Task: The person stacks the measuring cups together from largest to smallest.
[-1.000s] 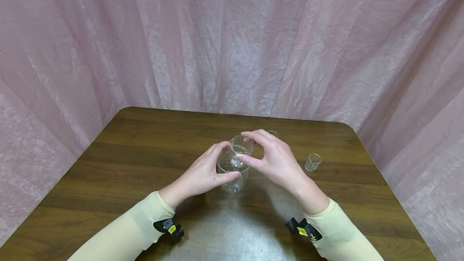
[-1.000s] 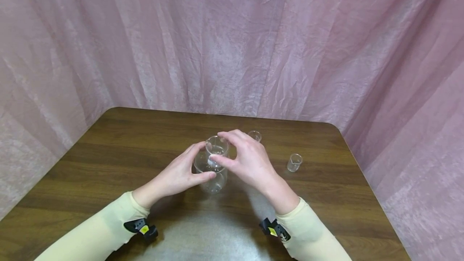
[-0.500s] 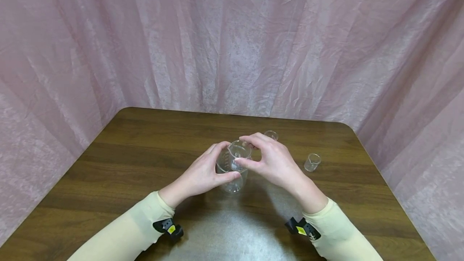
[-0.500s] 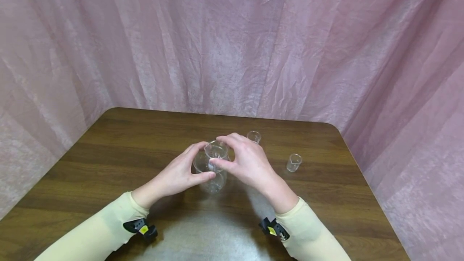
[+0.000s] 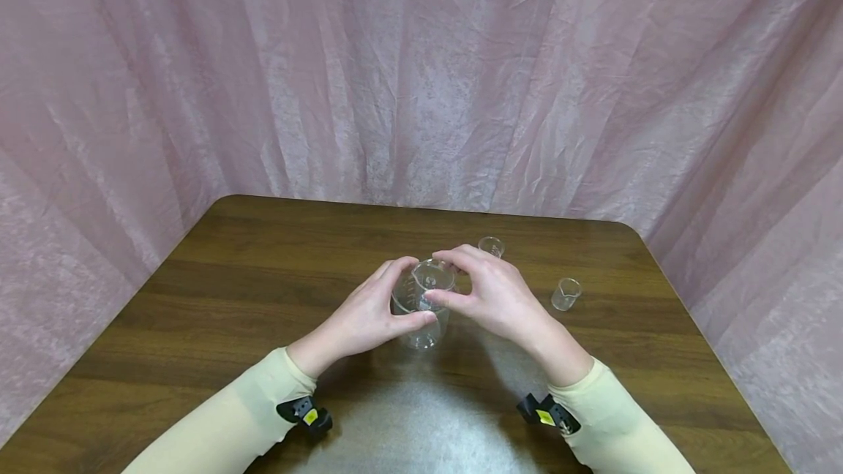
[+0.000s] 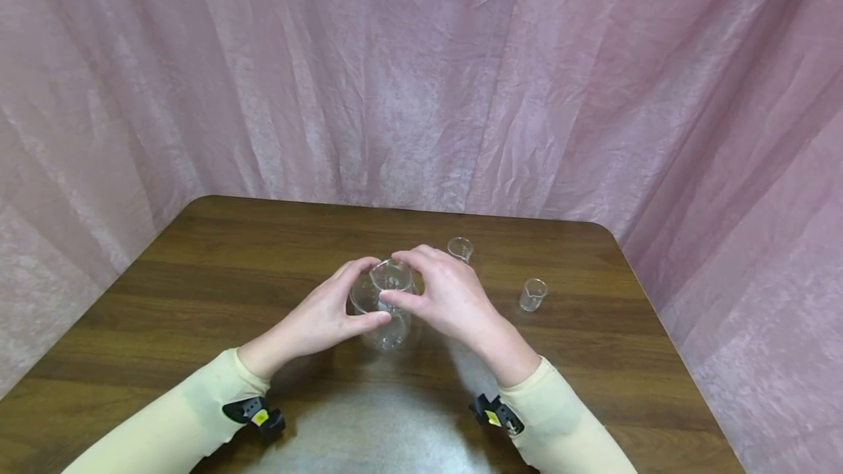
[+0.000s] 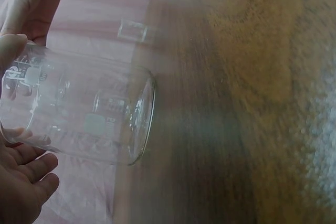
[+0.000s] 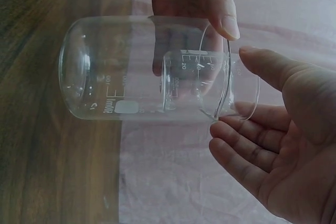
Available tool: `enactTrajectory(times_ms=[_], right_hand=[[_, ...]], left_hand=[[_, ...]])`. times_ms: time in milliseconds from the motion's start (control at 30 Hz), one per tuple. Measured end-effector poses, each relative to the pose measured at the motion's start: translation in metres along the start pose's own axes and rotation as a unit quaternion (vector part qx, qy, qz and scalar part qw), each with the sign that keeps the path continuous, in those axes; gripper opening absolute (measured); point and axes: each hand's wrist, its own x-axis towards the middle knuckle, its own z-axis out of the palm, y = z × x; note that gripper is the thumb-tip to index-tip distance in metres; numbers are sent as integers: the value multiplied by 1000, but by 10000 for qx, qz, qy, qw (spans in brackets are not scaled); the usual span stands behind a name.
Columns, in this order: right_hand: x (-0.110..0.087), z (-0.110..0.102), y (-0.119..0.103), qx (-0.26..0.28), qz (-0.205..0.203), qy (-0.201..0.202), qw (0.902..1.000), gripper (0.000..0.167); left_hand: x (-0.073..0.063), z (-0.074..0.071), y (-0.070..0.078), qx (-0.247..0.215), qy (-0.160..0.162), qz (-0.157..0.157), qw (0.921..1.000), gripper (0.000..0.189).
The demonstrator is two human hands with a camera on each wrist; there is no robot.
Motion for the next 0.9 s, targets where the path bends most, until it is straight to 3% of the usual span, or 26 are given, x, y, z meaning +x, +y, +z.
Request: enactTrajectory(times_ms=[900], right_hand=[[5, 2, -2, -55, -176, -173, 9997, 57]], left_hand=[[1, 0, -4, 9, 35, 124, 9999, 83]])
